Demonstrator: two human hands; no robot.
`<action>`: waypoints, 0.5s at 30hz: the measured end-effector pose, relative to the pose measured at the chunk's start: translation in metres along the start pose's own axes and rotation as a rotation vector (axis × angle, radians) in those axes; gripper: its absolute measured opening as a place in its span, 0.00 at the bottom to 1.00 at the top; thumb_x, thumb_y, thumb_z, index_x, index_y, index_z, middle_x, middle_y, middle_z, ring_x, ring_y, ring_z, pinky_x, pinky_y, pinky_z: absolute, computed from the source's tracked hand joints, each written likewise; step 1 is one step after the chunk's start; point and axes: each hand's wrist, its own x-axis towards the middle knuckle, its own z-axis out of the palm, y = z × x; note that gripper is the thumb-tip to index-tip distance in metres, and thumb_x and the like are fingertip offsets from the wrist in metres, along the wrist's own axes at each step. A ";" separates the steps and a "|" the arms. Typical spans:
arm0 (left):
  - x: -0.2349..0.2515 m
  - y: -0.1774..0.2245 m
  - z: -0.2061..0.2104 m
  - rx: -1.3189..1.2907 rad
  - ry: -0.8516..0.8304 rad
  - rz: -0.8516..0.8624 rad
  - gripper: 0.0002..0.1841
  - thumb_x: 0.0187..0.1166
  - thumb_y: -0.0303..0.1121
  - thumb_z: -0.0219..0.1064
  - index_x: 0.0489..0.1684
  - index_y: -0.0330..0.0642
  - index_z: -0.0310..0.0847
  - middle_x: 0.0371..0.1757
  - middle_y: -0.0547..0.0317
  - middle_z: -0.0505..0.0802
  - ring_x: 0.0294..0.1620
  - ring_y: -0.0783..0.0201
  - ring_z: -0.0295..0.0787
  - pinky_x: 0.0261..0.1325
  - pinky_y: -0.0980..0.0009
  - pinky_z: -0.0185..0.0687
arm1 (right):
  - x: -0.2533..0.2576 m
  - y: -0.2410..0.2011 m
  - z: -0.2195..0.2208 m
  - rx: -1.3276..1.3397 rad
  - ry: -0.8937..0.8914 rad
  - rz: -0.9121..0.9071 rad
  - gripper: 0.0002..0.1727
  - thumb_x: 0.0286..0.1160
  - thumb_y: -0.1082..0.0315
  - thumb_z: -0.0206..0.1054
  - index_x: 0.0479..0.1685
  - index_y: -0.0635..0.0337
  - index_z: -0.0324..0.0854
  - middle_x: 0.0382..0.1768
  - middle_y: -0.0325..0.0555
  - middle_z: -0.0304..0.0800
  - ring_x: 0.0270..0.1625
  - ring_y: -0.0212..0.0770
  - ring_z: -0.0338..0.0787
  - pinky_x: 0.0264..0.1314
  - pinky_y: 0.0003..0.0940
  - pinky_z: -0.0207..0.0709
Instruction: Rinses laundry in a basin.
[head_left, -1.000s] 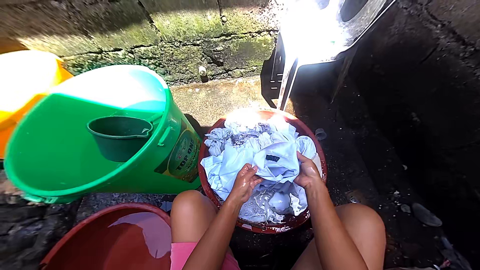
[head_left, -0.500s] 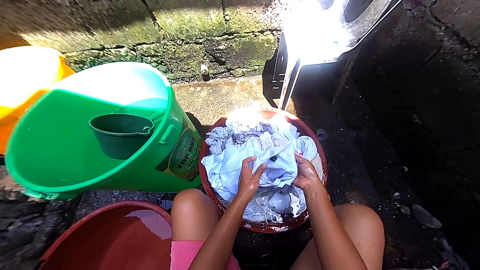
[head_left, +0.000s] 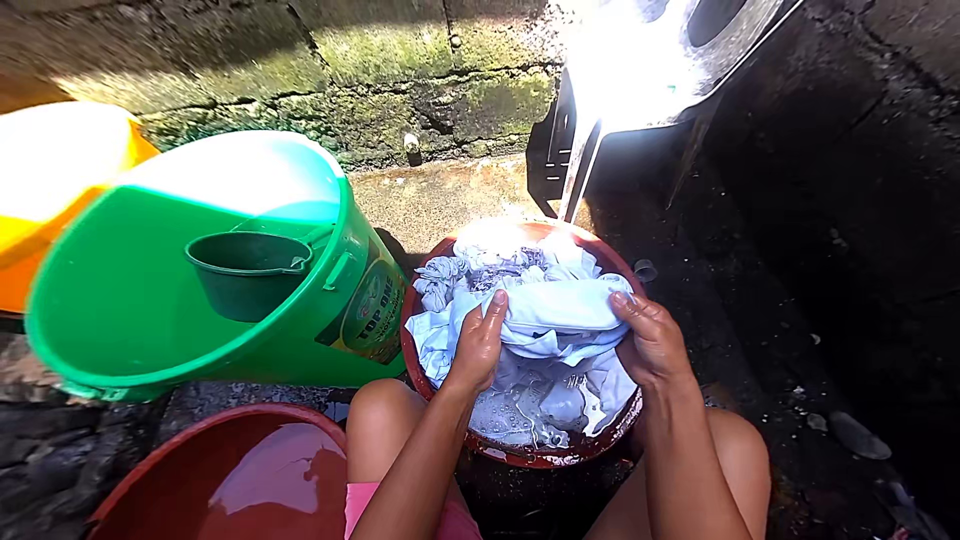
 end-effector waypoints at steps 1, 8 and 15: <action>0.000 0.000 0.000 0.000 -0.012 0.009 0.19 0.95 0.47 0.48 0.54 0.47 0.83 0.46 0.65 0.93 0.50 0.74 0.90 0.60 0.69 0.88 | 0.000 0.000 -0.001 0.007 -0.015 -0.034 0.15 0.88 0.63 0.58 0.39 0.49 0.91 0.36 0.32 0.96 0.41 0.25 0.93 0.50 0.27 0.88; 0.001 -0.019 -0.010 0.021 -0.051 0.062 0.18 0.95 0.36 0.47 0.70 0.46 0.80 0.60 0.63 0.91 0.60 0.71 0.88 0.67 0.66 0.84 | 0.002 0.013 -0.001 0.049 -0.023 -0.033 0.15 0.91 0.58 0.53 0.45 0.46 0.88 0.41 0.31 0.95 0.46 0.26 0.92 0.54 0.29 0.88; 0.007 -0.056 -0.021 -0.020 0.045 -0.088 0.17 0.94 0.32 0.50 0.72 0.36 0.77 0.59 0.52 0.90 0.60 0.66 0.88 0.68 0.63 0.83 | 0.021 0.055 0.003 -0.133 0.096 -0.016 0.17 0.94 0.58 0.49 0.48 0.51 0.84 0.40 0.31 0.92 0.44 0.23 0.89 0.51 0.26 0.85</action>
